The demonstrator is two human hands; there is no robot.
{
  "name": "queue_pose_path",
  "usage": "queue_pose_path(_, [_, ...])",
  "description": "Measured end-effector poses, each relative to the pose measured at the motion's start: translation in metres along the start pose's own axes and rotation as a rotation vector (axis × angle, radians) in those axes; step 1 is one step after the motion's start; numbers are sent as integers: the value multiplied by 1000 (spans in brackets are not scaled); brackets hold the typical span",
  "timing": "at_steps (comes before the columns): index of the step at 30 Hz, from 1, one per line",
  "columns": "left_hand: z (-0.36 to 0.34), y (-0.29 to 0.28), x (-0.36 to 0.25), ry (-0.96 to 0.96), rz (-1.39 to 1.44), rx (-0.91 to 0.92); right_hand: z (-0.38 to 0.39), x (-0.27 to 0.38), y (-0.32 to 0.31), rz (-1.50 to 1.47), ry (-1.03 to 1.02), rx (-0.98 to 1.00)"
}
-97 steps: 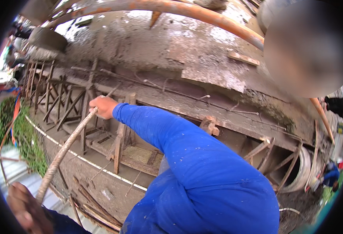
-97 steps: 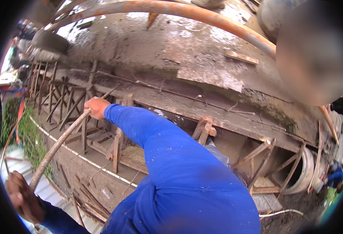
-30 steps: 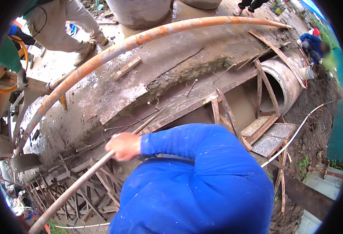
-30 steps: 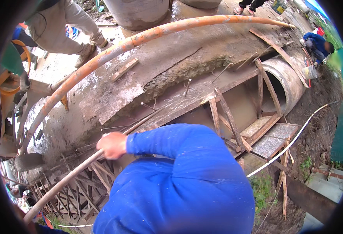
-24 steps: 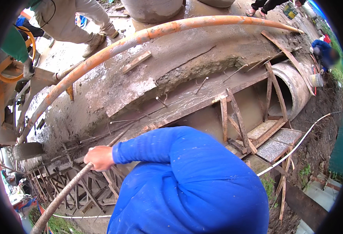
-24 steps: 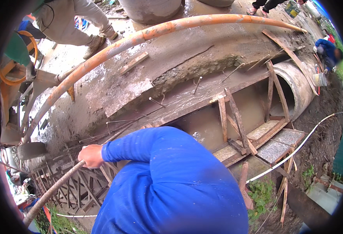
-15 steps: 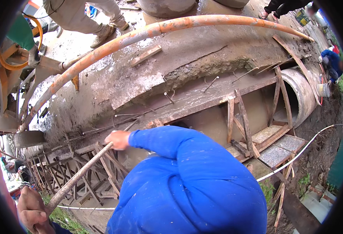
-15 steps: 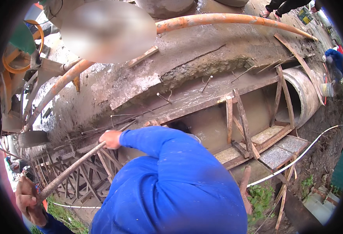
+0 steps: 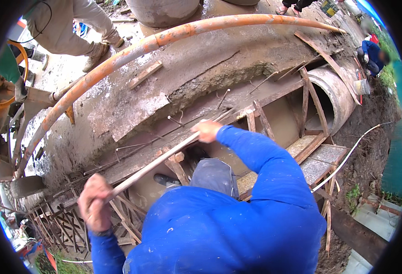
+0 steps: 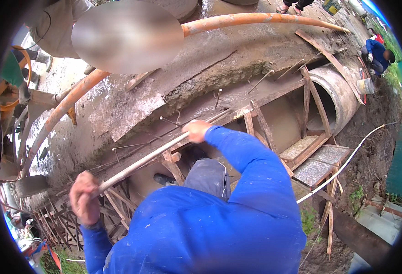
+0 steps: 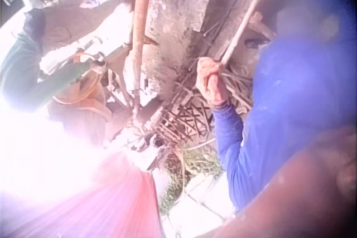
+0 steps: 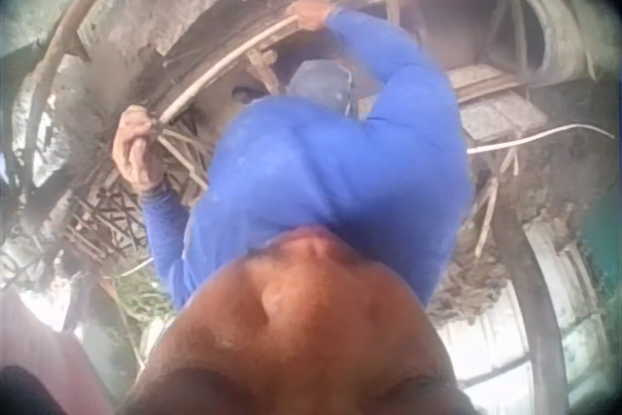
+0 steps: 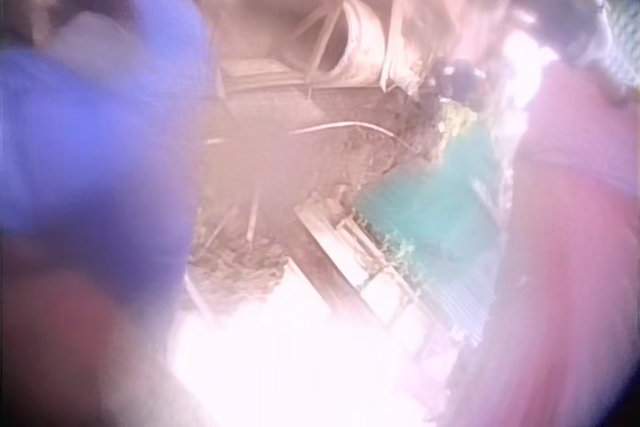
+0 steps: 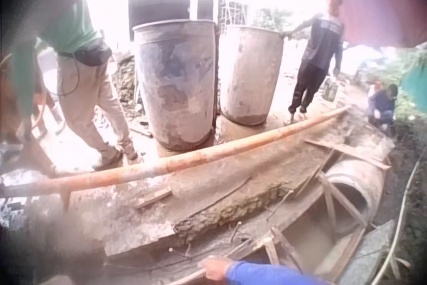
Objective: The person uses a long wooden stick to push and level wet concrete inside a large cylindrical formwork. They repeatedly probe and smooth the surface while standing on wooden supports, occasionally stepping to adjust their position.
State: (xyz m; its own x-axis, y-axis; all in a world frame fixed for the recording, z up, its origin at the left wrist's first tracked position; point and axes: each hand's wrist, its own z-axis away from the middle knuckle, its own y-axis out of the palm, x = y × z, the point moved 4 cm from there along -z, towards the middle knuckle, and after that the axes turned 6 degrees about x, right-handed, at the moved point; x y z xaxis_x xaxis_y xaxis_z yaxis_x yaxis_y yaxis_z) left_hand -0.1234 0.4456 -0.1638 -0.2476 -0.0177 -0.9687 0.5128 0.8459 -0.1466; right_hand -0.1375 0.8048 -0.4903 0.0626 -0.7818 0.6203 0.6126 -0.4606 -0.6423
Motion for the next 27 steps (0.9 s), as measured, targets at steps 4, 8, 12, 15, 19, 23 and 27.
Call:
queue_pose_path(4, [-20, 38, 35, -32, 11, 40, 45, -42, -42, -2, 175, -155])
queue_pose_path(8, [-39, 14, -18, 95, 35, -68, 71, 4, -73, 21, 166, -300])
queue_pose_path(12, [-55, -10, -98, 293, 39, 31, 66, 57, -80, -64, 12, -361])
queue_pose_path(15, [-67, 20, -99, 306, -54, 56, 68, 36, -80, -57, 20, -329])
queue_pose_path(19, [-81, 101, -31, 152, -82, 121, 81, -69, -65, 1, 153, -318])
queue_pose_path(23, [-74, 143, 20, -72, -46, 203, 117, -125, -74, -22, 315, -392])
queue_pose_path(27, [-82, 103, 1, 78, -69, 99, 125, -97, -97, 6, 254, -581])
